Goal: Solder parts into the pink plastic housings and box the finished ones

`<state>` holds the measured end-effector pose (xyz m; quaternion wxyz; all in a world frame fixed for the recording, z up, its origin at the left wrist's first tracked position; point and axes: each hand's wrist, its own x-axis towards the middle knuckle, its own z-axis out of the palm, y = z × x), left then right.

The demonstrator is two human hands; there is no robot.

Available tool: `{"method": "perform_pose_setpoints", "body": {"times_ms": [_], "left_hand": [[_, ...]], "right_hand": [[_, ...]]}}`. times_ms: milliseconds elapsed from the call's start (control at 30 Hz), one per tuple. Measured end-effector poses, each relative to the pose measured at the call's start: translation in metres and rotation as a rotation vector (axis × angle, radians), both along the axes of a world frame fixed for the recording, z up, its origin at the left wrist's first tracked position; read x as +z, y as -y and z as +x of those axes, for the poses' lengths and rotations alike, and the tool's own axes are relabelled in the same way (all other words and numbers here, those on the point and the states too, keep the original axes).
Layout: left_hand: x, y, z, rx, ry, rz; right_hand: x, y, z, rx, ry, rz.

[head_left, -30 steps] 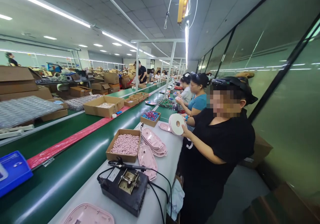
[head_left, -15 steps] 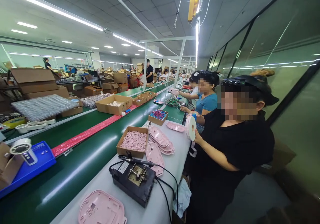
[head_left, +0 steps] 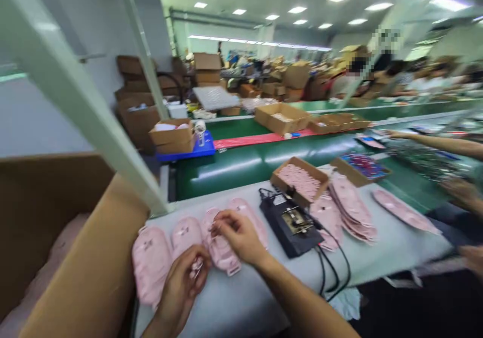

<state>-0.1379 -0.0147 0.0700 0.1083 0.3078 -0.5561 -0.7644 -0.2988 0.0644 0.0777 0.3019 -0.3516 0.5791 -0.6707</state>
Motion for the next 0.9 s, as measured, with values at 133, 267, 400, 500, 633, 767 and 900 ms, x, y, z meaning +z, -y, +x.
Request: {"method": "perform_pose_setpoints", "body": {"times_ms": [133,267,400,500,633,767,900], "left_hand": [[-0.003,0.012,0.004,0.084,0.012,-0.023],[-0.014,0.038,0.001,0.218,0.033,-0.326],[-0.019,0.057,0.006,0.28,0.065,-0.565],[-0.021,0.063,0.012,0.244,0.072,-0.656],[-0.022,0.075,0.019,0.116,0.129,-0.756],[-0.024,0.093,0.025,0.102,0.321,-0.941],[-0.026,0.094,0.03,-0.013,0.493,-1.117]], "right_hand": [[0.003,0.025,-0.01,0.102,0.095,0.01],[0.001,0.05,0.006,0.25,0.159,0.075],[0.0,0.056,0.024,0.219,-0.007,0.153],[0.001,0.052,0.032,0.281,-0.184,0.27],[0.001,0.059,0.027,0.383,-0.431,0.485],[-0.004,0.084,0.01,0.399,-0.597,0.625],[-0.014,0.103,0.007,0.427,-0.805,0.75]]}}
